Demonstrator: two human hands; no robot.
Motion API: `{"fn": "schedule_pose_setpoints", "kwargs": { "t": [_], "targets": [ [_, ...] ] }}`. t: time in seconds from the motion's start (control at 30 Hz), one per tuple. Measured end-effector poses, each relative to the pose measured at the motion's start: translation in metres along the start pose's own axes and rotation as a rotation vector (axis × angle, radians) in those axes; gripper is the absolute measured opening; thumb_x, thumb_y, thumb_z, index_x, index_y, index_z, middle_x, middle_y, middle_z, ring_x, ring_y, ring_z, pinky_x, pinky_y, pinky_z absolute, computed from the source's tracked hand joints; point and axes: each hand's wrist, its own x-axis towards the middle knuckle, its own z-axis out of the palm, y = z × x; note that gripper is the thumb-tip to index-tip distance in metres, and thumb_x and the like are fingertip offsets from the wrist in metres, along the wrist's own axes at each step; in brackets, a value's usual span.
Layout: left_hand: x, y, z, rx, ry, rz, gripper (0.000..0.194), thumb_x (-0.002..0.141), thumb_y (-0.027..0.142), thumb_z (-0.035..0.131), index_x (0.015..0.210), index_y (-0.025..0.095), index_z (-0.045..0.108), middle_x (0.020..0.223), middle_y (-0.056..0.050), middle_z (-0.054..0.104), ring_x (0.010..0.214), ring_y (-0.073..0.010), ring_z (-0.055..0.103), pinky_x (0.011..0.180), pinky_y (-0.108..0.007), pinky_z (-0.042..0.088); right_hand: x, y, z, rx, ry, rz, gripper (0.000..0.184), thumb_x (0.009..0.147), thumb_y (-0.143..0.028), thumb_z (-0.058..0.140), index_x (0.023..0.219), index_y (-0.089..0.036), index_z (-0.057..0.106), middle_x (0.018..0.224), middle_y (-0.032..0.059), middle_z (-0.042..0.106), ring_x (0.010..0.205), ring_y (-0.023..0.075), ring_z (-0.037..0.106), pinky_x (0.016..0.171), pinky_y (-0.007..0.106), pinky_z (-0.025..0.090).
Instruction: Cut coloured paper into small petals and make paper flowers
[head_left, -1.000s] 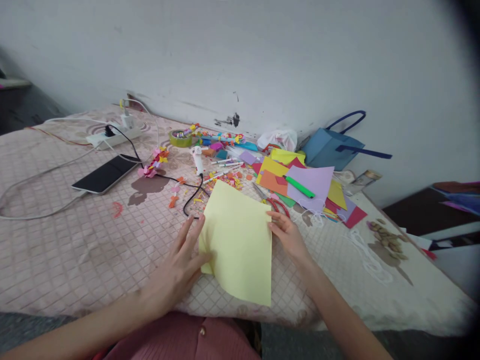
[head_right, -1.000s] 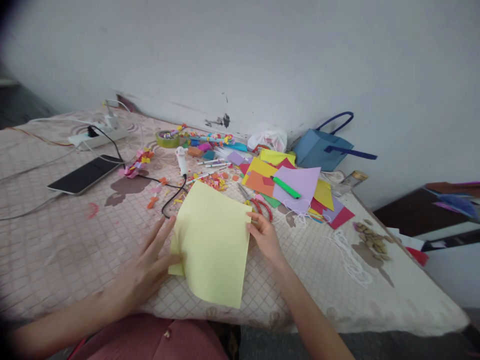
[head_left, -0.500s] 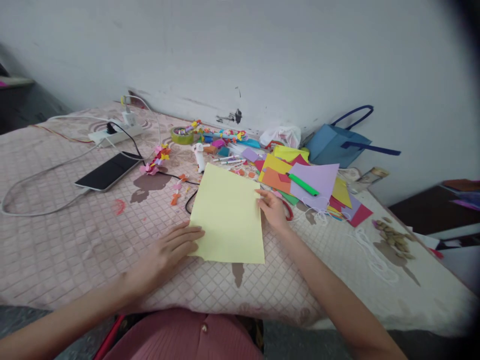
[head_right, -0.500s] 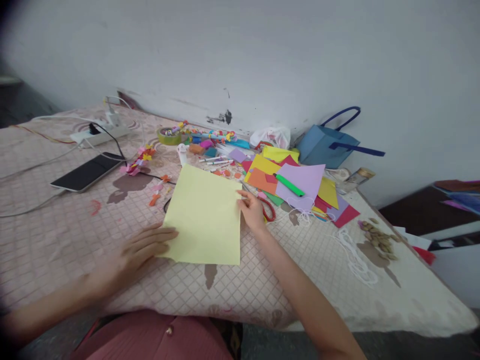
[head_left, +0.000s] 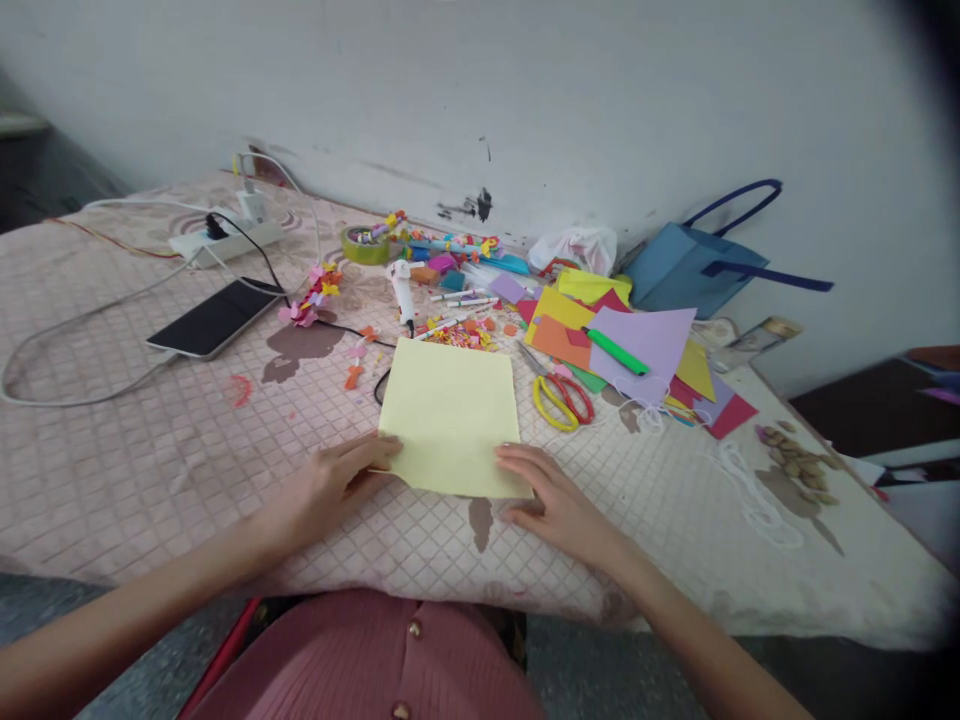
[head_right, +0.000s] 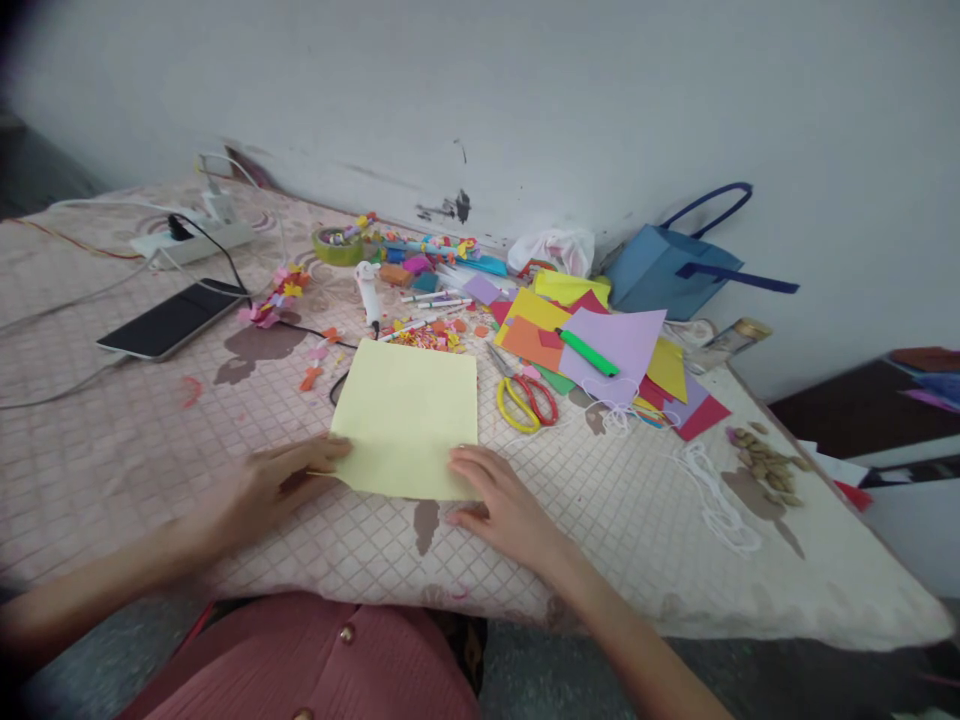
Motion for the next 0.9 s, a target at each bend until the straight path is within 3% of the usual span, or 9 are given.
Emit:
{"fn": "schedule_pose_setpoints", "kwargs": {
  "t": [0.13, 0.23, 0.33, 0.43, 0.7, 0.9],
  "targets": [
    [0.002, 0.008, -0.006, -0.113, 0.012, -0.097, 0.016, 0.090, 0.026, 0.047, 0.098, 0.019, 0.059, 0.106, -0.006, 0.066, 0.093, -0.0182, 0.064, 0.079, -0.032, 0.053, 0.004, 0.005, 0.007, -0.081, 0.118, -0.102, 0.026, 0.089, -0.020, 0.052, 0.114, -0.023, 0.057, 0.122, 0.0088, 0.057, 0.118, 0.0237, 0.048, 0.101, 0.047, 0.039],
    [0.007, 0.013, -0.010, -0.136, 0.032, -0.086, 0.015, 0.090, 0.025, 0.047, 0.086, 0.018, 0.060, 0.095, -0.005, 0.065, 0.088, -0.0172, 0.061, 0.077, -0.031, 0.050, 0.010, 0.003, 0.006, -0.027, 0.203, -0.052, 0.014, 0.091, -0.019, 0.049, 0.095, -0.021, 0.062, 0.101, 0.0075, 0.063, 0.100, 0.0215, 0.055, 0.088, 0.040, 0.046],
    [0.012, 0.014, -0.012, -0.067, 0.041, -0.110, 0.020, 0.089, 0.026, 0.047, 0.076, 0.017, 0.058, 0.081, -0.004, 0.062, 0.081, -0.0173, 0.056, 0.073, -0.031, 0.046, 0.017, 0.001, 0.003, 0.038, 0.217, 0.121, 0.016, 0.090, -0.024, 0.050, 0.078, -0.020, 0.059, 0.078, 0.0034, 0.059, 0.077, 0.0182, 0.055, 0.068, 0.032, 0.046],
    [0.015, 0.012, -0.010, 0.006, 0.065, -0.125, 0.022, 0.087, 0.026, 0.049, 0.070, 0.016, 0.056, 0.078, -0.004, 0.059, 0.078, -0.0175, 0.052, 0.072, -0.031, 0.044, 0.023, 0.003, 0.000, 0.017, 0.163, 0.228, 0.021, 0.089, -0.027, 0.051, 0.070, -0.019, 0.054, 0.068, 0.0001, 0.052, 0.066, 0.0160, 0.050, 0.058, 0.027, 0.039],
    [0.018, 0.005, -0.008, 0.083, 0.123, -0.150, 0.024, 0.083, 0.028, 0.057, 0.062, 0.016, 0.051, 0.079, -0.002, 0.056, 0.079, -0.0171, 0.050, 0.073, -0.032, 0.042, 0.024, 0.008, 0.002, -0.214, 0.149, 0.298, 0.029, 0.086, -0.033, 0.056, 0.062, -0.021, 0.043, 0.062, -0.0011, 0.050, 0.063, 0.0163, 0.048, 0.059, 0.027, 0.034],
    [0.018, 0.005, -0.008, 0.105, 0.113, -0.153, 0.024, 0.083, 0.028, 0.056, 0.063, 0.017, 0.051, 0.079, -0.002, 0.056, 0.079, -0.0176, 0.050, 0.073, -0.032, 0.042, 0.022, 0.007, 0.005, -0.217, 0.160, 0.301, 0.030, 0.087, -0.033, 0.054, 0.063, -0.021, 0.042, 0.061, -0.0014, 0.049, 0.064, 0.0169, 0.048, 0.059, 0.027, 0.034]
  ]
}}
